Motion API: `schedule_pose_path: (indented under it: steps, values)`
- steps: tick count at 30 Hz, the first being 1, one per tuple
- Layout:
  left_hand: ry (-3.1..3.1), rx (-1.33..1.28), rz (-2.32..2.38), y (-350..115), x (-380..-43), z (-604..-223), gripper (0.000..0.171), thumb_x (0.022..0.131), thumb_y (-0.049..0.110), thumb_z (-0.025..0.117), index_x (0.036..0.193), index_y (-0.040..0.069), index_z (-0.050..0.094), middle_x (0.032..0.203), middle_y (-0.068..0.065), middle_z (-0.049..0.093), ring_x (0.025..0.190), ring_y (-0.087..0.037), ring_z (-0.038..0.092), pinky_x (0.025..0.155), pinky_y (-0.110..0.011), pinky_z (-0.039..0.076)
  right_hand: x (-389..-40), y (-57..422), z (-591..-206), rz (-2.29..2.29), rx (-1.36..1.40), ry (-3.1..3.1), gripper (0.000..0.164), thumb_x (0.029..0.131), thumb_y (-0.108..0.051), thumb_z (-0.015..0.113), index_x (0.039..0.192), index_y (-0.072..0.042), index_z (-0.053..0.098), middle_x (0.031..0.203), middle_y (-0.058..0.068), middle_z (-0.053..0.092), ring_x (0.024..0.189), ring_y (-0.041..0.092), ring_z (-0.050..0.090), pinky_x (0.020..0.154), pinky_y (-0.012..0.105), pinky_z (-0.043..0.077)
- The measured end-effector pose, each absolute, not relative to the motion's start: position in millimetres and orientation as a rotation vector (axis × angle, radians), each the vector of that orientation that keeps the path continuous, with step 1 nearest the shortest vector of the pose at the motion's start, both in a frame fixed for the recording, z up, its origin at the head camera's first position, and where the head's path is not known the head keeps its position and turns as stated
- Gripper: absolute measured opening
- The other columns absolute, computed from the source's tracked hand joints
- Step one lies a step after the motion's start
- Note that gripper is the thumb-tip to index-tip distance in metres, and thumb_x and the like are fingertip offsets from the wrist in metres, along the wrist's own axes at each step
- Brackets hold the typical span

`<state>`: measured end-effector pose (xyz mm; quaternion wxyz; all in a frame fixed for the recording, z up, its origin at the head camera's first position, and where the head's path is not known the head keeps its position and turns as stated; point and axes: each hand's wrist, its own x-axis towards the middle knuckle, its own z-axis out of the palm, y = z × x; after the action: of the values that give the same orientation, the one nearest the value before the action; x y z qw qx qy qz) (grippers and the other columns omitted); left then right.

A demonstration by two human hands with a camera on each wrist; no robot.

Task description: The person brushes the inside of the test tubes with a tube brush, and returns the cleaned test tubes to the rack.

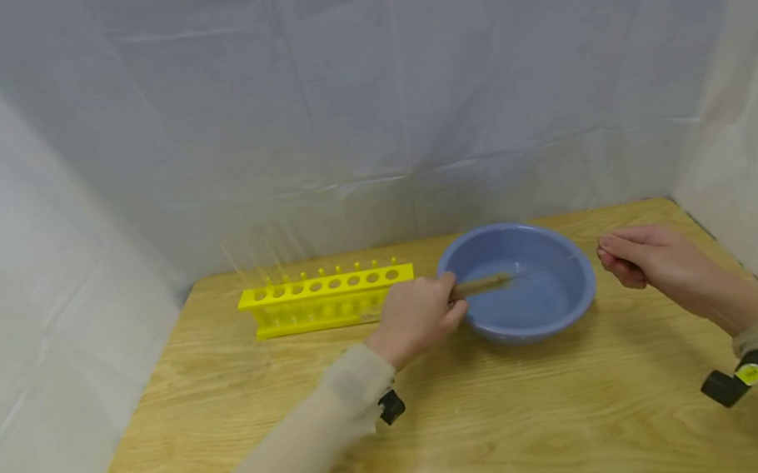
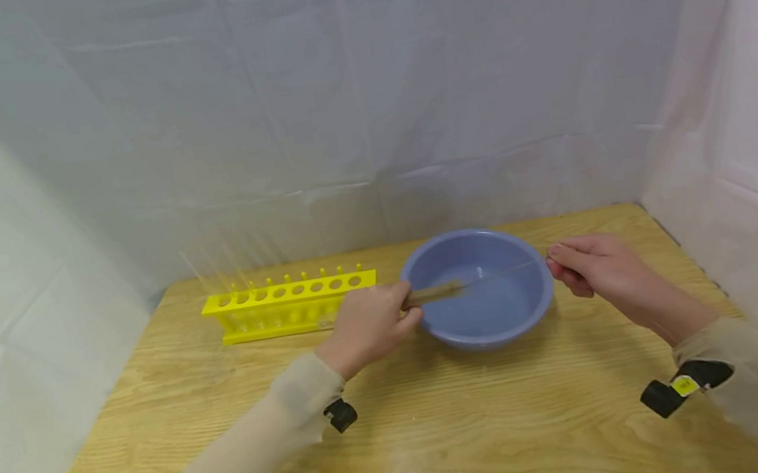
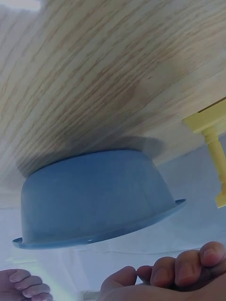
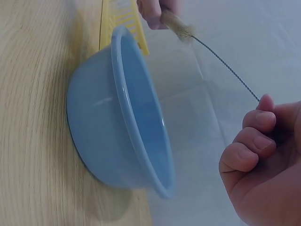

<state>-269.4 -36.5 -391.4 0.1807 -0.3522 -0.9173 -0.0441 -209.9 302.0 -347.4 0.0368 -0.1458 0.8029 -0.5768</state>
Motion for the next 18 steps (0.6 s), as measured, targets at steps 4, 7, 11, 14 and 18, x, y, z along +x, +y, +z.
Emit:
schedule_pose_path:
  steps: [4,7,11,14,18]
  values:
    - [-2.587,-0.977,-0.095,-32.1,-267.3,-388.7,0.027,0.096,0.037,0.057,0.077,0.020,0.048,0.056,0.008,0.043,0.046,-0.006,0.038,0.040,-0.023,0.028,-216.3,287.6,-350.7,-1.757,-0.408,2.459,0.042,0.108,-0.030,0.044,0.086,0.004,0.055,0.066,-0.001,0.041,0.054,0.020,0.033,0.054,0.035,0.032]
    - [-2.595,-0.985,-0.062,-26.2,-267.0,-386.5,0.025,0.096,0.038,0.056,0.080,0.020,0.053,0.058,0.009,0.048,0.046,-0.006,0.042,0.039,-0.023,0.031,-221.2,273.0,-355.9,-1.724,-0.410,2.447,0.044,0.109,-0.029,0.044,0.087,0.008,0.053,0.064,0.000,0.040,0.054,0.018,0.034,0.054,0.034,0.032]
    - [-2.633,-0.985,-0.068,-20.0,-267.5,-384.8,0.024,0.097,0.039,0.055,0.084,0.019,0.057,0.061,0.008,0.051,0.048,-0.007,0.046,0.039,-0.022,0.034,-228.0,254.2,-362.1,-1.668,-0.424,2.448,0.047,0.108,-0.033,0.043,0.090,0.010,0.051,0.064,0.001,0.038,0.054,0.015,0.033,0.054,0.034,0.033]
    - [-2.656,-0.951,-0.075,-20.6,-268.3,-386.0,0.024,0.098,0.038,0.055,0.083,0.019,0.055,0.061,0.007,0.050,0.048,-0.007,0.045,0.039,-0.022,0.033,-233.1,243.7,-365.1,-1.676,-0.407,2.442,0.046,0.108,-0.033,0.044,0.090,0.009,0.052,0.063,0.002,0.037,0.054,0.013,0.031,0.054,0.033,0.032]
    - [-2.624,-0.936,-0.080,-20.5,-268.9,-388.5,0.025,0.097,0.036,0.055,0.079,0.019,0.053,0.058,0.006,0.047,0.047,-0.008,0.044,0.038,-0.024,0.032,-237.6,231.3,-367.9,-1.675,-0.431,2.403,0.044,0.109,-0.029,0.043,0.092,0.011,0.052,0.063,0.002,0.038,0.053,0.012,0.031,0.055,0.031,0.033]
